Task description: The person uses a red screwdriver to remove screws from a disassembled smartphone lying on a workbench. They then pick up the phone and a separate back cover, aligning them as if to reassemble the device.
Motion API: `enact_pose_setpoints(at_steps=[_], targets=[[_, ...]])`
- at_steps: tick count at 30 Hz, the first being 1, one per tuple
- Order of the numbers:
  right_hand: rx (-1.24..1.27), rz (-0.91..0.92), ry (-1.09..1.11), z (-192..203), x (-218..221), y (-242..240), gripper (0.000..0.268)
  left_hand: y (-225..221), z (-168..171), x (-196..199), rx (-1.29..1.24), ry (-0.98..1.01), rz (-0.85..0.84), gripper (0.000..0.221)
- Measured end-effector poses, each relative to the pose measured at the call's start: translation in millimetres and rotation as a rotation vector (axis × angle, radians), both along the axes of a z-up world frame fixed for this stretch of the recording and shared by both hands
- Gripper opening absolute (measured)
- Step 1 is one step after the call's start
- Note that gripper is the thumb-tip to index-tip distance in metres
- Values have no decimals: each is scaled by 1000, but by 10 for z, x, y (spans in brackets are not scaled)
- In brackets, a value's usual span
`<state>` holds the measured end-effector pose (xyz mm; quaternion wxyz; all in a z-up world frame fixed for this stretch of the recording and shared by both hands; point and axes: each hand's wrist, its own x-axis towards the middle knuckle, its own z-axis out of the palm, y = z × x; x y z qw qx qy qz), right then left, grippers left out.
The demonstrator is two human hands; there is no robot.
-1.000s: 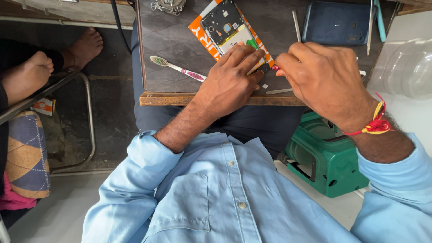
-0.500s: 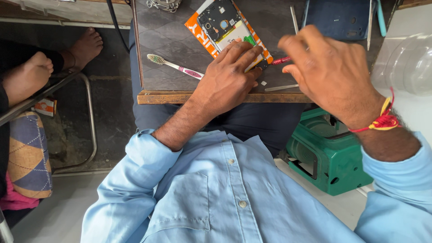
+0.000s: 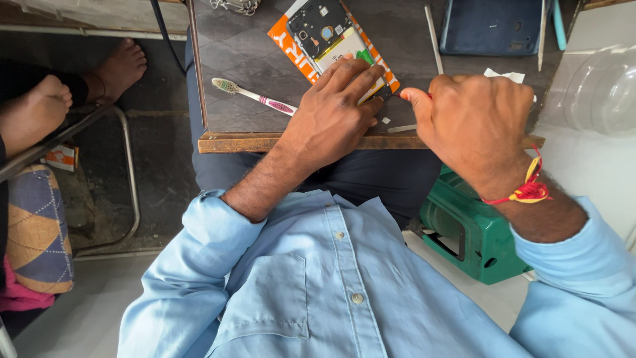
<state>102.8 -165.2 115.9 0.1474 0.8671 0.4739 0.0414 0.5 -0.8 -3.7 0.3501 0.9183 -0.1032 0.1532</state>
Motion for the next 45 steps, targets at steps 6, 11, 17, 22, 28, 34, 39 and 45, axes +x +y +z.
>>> enact_pose_setpoints(at_steps=[6, 11, 17, 22, 28, 34, 39, 45], targets=[[269, -199, 357, 100, 93, -275, 35, 5, 1, -8, -7, -7, 4, 32], [646, -574, 661, -63, -48, -602, 26, 18, 10, -6, -8, 1, -4, 33], [1062, -813, 996, -424, -321, -753, 29, 55, 83, -7, -131, 10, -23, 40], [1143, -774, 1047, -489, -436, -726, 28, 130, 99, -3, -359, 77, -47, 41], [1132, -757, 1057, -490, -460, -626, 27, 149, 101, 0, -439, 140, -43, 32], [1187, -770, 1093, -625, -473, -669, 23, 165, 79, 7, -518, 84, -32, 17], [1553, -561, 1040, -673, -451, -958, 19, 211, 211, -243, -425, -6, 129, 10], [1962, -365, 1372, -878, -572, -1204, 14, 177, 259, -727, -399, 16, 236, 22]])
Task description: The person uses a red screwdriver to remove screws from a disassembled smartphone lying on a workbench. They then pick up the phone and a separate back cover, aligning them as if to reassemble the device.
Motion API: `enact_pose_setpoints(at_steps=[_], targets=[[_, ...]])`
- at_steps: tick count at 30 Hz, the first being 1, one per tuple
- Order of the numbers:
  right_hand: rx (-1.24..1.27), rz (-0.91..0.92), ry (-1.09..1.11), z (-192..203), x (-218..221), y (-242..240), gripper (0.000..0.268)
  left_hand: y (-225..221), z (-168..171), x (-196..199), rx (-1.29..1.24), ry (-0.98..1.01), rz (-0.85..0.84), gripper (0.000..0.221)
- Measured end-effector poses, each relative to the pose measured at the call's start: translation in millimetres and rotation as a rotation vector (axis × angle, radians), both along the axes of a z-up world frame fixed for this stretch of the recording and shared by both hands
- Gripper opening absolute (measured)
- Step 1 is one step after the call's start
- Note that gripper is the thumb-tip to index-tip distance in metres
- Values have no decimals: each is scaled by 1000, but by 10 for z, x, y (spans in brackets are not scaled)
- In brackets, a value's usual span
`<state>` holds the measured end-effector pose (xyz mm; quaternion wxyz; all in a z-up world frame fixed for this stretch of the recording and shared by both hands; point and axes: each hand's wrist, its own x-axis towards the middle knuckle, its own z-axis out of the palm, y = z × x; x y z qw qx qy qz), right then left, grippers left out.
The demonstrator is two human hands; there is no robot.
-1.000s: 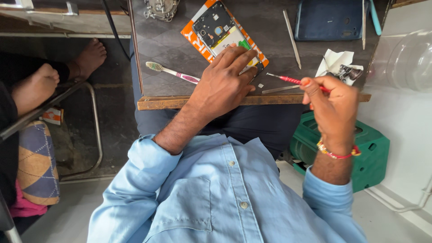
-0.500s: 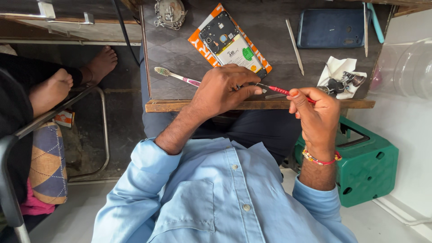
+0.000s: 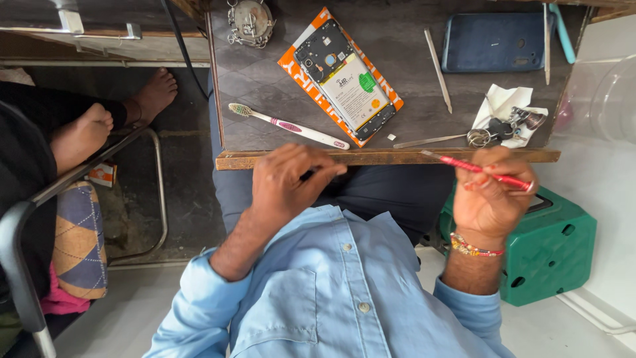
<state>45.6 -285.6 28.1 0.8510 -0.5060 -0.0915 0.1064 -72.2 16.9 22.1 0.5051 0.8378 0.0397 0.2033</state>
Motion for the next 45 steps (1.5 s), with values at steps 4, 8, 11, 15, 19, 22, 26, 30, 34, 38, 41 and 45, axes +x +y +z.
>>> enact_pose_setpoints(at_steps=[4, 8, 11, 15, 19, 22, 26, 30, 34, 38, 41, 45], targets=[[36, 175, 9, -92, -188, 151, 15, -110, -27, -164, -45, 50, -8, 24], [-85, 207, -10, -61, -378, 324, 21, -228, -37, -164, -101, 44, -36, 25], [-167, 159, -46, -1, -471, 424, 34, -263, -41, -146, -103, 32, -71, 25], [-270, 77, -145, 37, -486, 473, 43, -270, -48, -121, -106, 39, -122, 23], [-286, 90, -151, 20, -502, 480, 38, -282, -33, -109, -104, 57, -136, 23], [-295, 103, -145, 7, -521, 488, 36, -282, -34, -106, -96, 71, -140, 23], [-351, 51, -250, -20, -475, 527, 30, -273, -71, -90, -84, 78, -113, 25], [-576, 101, -489, -36, -274, 607, 24, -246, -141, -80, -32, 58, -84, 22], [-690, 200, -594, -11, -191, 749, 24, -265, -169, -59, -25, 55, -46, 23], [-760, 225, -657, 4, -143, 832, 23, -250, -193, -70, -51, 67, -47, 22], [-780, 222, -660, -9, -146, 853, 22, -241, -210, -79, -60, 56, -52, 22], [-803, 225, -654, -23, -150, 852, 22, -228, -220, -82, -66, 48, -62, 23]])
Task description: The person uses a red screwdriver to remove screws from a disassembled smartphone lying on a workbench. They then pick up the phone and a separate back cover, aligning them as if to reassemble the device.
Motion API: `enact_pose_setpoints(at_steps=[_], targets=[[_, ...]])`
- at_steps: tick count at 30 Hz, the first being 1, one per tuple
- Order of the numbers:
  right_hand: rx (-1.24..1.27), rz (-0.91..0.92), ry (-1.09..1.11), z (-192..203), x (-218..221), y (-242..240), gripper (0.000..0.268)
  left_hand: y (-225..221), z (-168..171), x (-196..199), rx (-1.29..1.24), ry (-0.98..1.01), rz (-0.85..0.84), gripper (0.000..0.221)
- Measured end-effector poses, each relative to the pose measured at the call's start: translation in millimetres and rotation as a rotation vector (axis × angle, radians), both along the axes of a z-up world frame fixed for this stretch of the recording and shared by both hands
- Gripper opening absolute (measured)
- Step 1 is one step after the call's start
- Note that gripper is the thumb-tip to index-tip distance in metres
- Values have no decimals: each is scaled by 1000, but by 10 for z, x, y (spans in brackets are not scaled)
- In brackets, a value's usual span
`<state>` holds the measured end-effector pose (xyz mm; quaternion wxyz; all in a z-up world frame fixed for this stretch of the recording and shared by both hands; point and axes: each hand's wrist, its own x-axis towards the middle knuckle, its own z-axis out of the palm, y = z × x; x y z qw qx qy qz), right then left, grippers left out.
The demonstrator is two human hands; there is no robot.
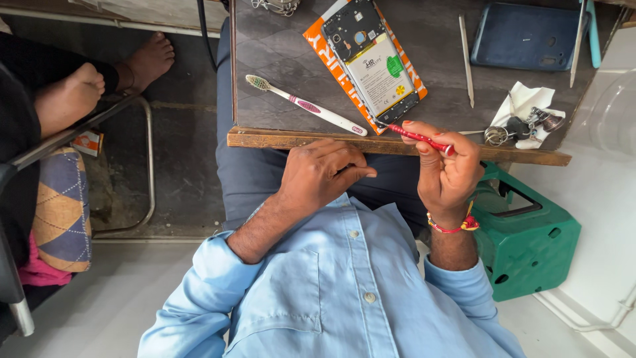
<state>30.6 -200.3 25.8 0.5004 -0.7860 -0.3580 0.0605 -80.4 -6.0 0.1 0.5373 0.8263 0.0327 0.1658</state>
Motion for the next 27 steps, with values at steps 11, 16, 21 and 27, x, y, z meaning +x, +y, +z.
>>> enact_pose_setpoints(at_steps=[11, 16, 21, 27], targets=[[-17, 0, 43, -6, 17, 14, 22, 14, -29, 0, -18, -6, -4, 24], [-73, 54, -28, 111, 77, 105, 19, 23, -41, -7, -22, -22, -9, 24], [-186, 21, -92, 250, 155, 183, 21, 5, -58, -17, -19, 20, -16, 24], [174, -114, 225, 261, 92, 43, 19, -4, -62, -10, -65, -35, 22, 23]])
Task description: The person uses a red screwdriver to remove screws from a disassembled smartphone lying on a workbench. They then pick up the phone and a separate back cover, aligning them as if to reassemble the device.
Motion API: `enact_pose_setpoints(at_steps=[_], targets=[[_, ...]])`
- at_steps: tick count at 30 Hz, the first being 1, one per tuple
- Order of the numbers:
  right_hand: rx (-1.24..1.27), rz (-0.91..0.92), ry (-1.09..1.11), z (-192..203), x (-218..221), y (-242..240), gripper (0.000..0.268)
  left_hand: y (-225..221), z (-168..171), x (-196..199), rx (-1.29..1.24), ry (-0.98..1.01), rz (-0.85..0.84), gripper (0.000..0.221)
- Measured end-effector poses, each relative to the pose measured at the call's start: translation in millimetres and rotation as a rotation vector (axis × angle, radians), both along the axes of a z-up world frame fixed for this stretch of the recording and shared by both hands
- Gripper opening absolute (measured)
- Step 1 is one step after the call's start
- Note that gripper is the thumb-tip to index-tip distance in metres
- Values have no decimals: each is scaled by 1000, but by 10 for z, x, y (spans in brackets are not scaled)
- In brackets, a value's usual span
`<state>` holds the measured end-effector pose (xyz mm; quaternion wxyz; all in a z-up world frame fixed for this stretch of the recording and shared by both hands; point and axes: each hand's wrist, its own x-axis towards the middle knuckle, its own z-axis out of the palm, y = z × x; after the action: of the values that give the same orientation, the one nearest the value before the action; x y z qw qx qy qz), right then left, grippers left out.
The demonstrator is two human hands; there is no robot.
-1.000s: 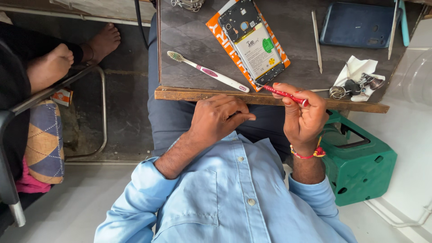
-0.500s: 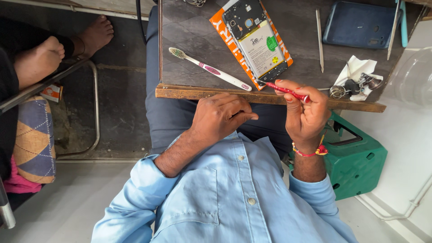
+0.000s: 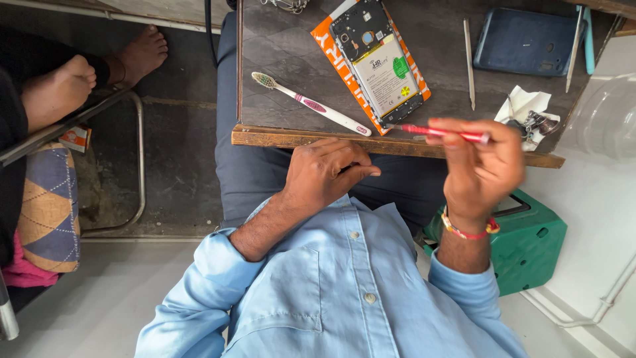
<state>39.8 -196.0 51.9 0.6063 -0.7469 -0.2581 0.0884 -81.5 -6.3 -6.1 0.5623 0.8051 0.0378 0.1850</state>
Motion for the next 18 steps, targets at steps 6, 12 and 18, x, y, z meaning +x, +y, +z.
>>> enact_pose_setpoints(at_steps=[6, 12, 18], targets=[[187, -19, 145, -46, -321, -234, 29, -13, -27, -3, -59, 5, 16, 21], [212, -50, 191, -112, -424, -270, 27, -16, -6, -34, -168, -24, 30, 24], [315, -61, 179, -62, -505, -310, 30, 88, 113, -125, -431, -76, 0, 20]])
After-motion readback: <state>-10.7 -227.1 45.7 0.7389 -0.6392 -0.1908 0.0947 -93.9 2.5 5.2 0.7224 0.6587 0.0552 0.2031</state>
